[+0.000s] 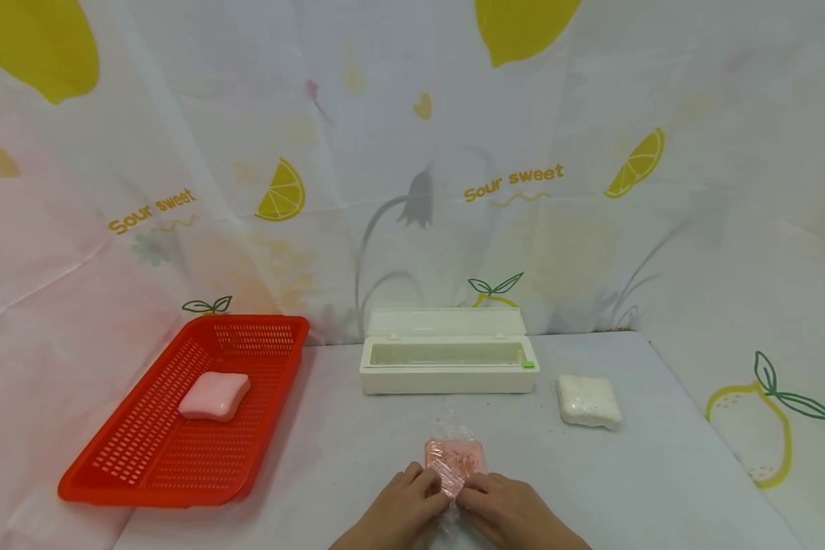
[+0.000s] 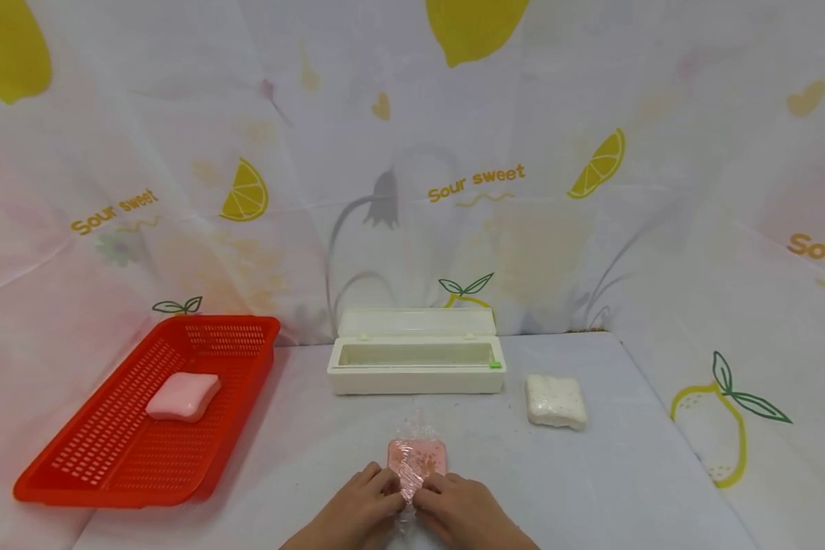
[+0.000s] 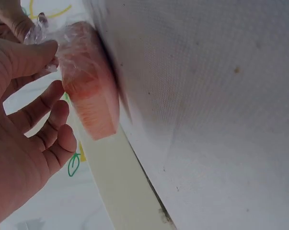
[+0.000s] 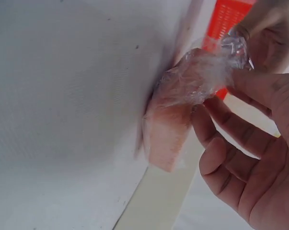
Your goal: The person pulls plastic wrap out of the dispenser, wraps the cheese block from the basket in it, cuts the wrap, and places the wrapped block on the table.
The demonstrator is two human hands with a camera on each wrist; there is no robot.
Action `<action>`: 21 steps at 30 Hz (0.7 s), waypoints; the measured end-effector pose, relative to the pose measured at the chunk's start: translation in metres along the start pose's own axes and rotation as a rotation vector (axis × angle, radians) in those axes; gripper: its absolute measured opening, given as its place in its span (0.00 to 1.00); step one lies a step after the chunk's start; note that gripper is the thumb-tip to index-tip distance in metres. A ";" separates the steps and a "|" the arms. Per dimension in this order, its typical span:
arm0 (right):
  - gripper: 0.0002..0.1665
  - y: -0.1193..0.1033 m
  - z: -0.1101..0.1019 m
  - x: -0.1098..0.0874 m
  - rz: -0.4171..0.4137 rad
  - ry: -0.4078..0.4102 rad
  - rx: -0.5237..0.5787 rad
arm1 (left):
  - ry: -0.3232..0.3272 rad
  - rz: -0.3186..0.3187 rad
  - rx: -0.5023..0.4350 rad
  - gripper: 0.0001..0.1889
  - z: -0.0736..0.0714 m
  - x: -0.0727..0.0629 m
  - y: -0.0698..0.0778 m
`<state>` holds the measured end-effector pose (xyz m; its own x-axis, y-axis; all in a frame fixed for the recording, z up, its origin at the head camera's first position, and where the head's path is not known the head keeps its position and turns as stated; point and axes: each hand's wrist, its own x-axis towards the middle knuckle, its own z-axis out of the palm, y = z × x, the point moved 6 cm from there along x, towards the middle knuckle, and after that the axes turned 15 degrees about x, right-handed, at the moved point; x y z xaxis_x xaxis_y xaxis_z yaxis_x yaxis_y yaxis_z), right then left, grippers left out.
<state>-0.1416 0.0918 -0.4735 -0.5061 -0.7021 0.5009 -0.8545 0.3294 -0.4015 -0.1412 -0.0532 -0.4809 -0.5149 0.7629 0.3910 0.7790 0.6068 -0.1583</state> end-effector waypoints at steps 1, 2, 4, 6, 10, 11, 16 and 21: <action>0.08 0.000 -0.001 0.000 0.016 -0.002 0.006 | 0.005 -0.009 -0.018 0.09 0.000 0.000 -0.001; 0.08 0.000 -0.001 0.000 0.033 -0.003 0.010 | 0.010 -0.021 -0.035 0.09 -0.001 0.000 -0.001; 0.07 0.000 -0.002 0.001 0.062 0.005 0.017 | 0.031 -0.053 -0.076 0.10 -0.001 0.000 -0.003; 0.07 0.000 -0.003 0.002 0.075 0.020 0.006 | 0.056 -0.089 -0.108 0.10 -0.001 0.000 -0.005; 0.08 0.003 -0.003 0.007 0.113 0.063 -0.048 | 0.069 -0.153 -0.104 0.06 -0.001 0.002 -0.008; 0.08 0.003 -0.003 0.008 0.120 0.079 -0.060 | 0.065 -0.169 -0.093 0.06 -0.001 0.003 -0.009; 0.08 0.011 -0.004 0.013 0.220 0.137 -0.002 | 0.015 -0.262 -0.122 0.06 0.002 0.008 -0.014; 0.08 0.021 -0.002 0.018 0.363 0.129 0.069 | -0.055 -0.374 -0.226 0.06 0.008 0.013 -0.023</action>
<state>-0.1686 0.0877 -0.4715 -0.7883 -0.4611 0.4073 -0.6095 0.4954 -0.6189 -0.1682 -0.0553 -0.4792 -0.7898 0.5146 0.3337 0.5910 0.7841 0.1897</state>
